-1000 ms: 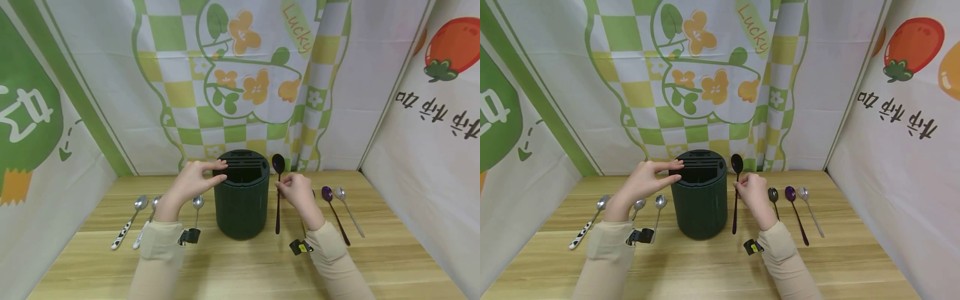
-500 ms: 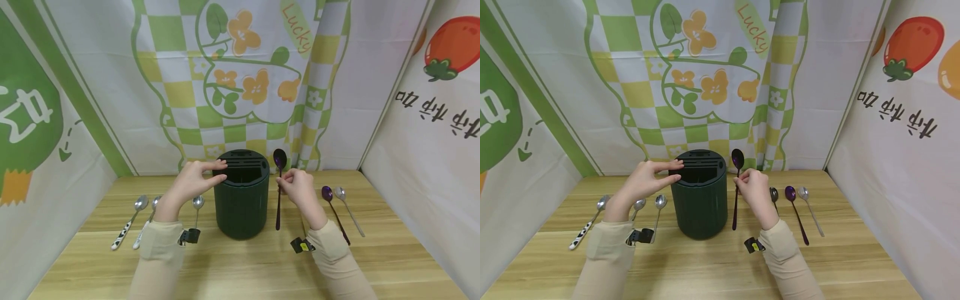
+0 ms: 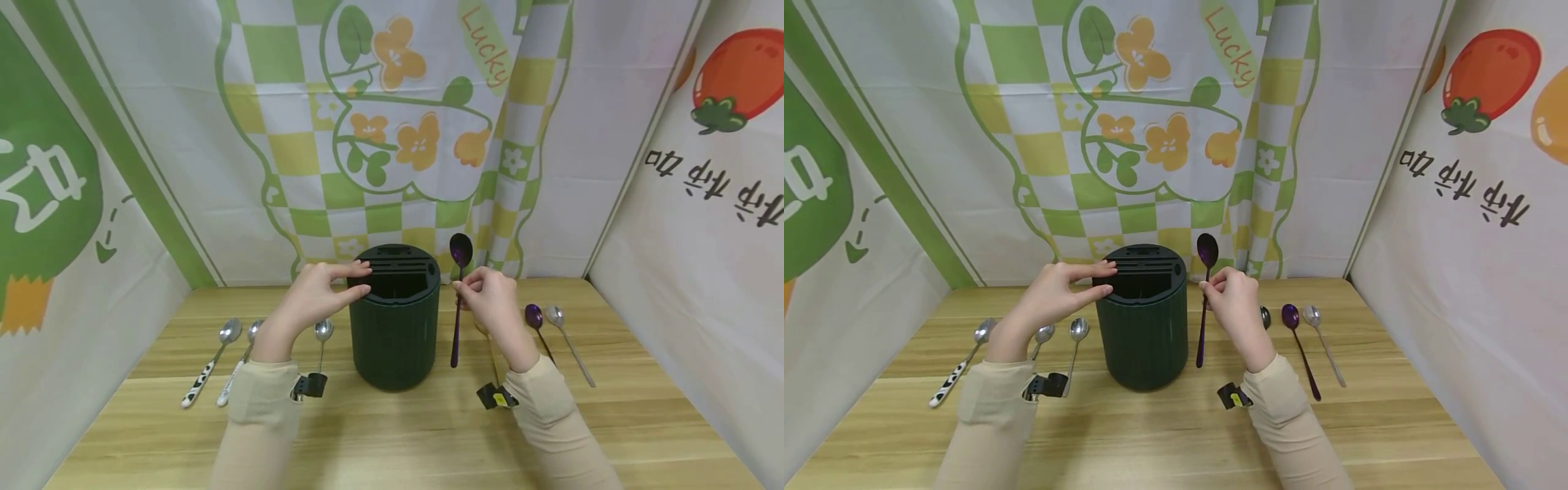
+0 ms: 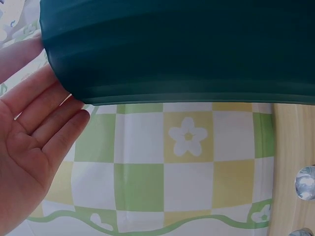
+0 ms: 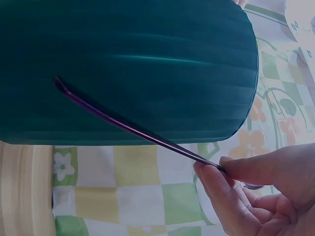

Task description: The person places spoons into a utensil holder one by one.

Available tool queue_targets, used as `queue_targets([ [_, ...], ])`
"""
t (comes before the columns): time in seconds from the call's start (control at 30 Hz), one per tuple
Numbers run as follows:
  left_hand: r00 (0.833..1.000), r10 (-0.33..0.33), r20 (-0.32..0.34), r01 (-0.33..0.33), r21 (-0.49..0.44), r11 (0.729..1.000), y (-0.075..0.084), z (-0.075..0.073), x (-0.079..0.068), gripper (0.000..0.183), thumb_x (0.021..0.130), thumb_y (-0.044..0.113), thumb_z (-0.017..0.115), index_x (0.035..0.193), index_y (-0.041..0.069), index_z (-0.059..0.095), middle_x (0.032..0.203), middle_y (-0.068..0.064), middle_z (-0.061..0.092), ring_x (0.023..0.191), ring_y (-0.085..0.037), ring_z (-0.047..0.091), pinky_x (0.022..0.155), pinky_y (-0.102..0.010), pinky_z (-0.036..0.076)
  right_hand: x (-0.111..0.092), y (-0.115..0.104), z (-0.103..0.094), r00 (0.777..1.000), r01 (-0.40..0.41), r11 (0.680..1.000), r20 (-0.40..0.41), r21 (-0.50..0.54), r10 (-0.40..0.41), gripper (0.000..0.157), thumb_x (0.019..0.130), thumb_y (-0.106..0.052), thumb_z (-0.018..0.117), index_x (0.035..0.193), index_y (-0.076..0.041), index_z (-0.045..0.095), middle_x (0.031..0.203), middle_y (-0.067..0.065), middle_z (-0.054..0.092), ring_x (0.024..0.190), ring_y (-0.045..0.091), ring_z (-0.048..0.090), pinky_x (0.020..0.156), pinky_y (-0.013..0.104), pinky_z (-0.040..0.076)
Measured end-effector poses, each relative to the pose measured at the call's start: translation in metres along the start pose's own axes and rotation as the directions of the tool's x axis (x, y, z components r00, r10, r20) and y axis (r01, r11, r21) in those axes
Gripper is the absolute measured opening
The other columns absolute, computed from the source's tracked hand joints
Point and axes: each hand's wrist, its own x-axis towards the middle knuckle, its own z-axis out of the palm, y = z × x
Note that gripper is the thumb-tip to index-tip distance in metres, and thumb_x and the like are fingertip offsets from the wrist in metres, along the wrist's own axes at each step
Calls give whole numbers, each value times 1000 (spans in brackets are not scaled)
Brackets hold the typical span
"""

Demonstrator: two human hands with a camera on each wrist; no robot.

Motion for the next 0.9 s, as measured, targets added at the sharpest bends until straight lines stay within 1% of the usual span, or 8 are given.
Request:
queue_targets([
  [0.1, 1000, 1, -2, -1, 1, 1000, -1, 0, 0, 43, 90, 38, 64, 128, 18, 62, 134, 5, 57, 131, -23, 46, 94, -43, 44, 0, -2, -2, 1000, 0, 1000, -8, 0, 0, 22, 91, -22, 65, 87, -1, 65, 76, 12, 72, 61, 19, 70, 65, 35, 56],
  [0.23, 1000, 1, -2, -1, 4, 1000, 0, 0, 1, 43, 90, 38, 64, 128, 18, 62, 133, 6, 58, 130, -23, 47, 90, -42, 44, 1, -5, -5, 1000, 1, 1000, -20, -2, -1, 24, 91, -25, 65, 88, -1, 65, 77, 12, 73, 64, 22, 71, 68, 37, 55],
  [0.43, 1000, 7, -2, -7, 9, 1000, 1, -1, 0, 43, 90, 38, 64, 128, 18, 62, 133, 6, 58, 130, -23, 47, 87, -40, 43, 1, -7, -7, 999, 10, 1000, -51, -1, -10, 24, 91, -26, 64, 87, -2, 65, 77, 12, 73, 63, 21, 71, 61, 34, 54],
  [0.63, 1000, 16, -2, -16, 12, 1000, 1, -1, -1, 43, 90, 38, 64, 128, 17, 62, 133, 5, 58, 126, -25, 51, 85, -40, 42, 2, -9, -11, 996, 39, 999, -80, 18, -37, 23, 91, -25, 64, 87, -2, 65, 78, 13, 73, 63, 22, 71, 62, 34, 55],
  [0.77, 1000, 11, -4, -11, 12, 1000, 1, -1, 0, 42, 90, 38, 63, 127, 18, 62, 133, 6, 58, 124, -24, 53, 84, -37, 42, 2, -12, -14, 995, 43, 998, -89, 55, -38, 24, 91, -24, 64, 88, 0, 64, 80, 15, 72, 64, 24, 71, 58, 30, 56],
  [0.9, 1000, 10, -4, -10, 8, 1000, 1, -1, 0, 42, 90, 38, 64, 127, 17, 63, 133, 5, 58, 123, -25, 54, 85, -40, 43, 3, -15, -17, 995, 45, 996, -95, 74, -38, 24, 91, -24, 64, 89, 0, 64, 81, 16, 72, 64, 24, 71, 57, 28, 55],
])
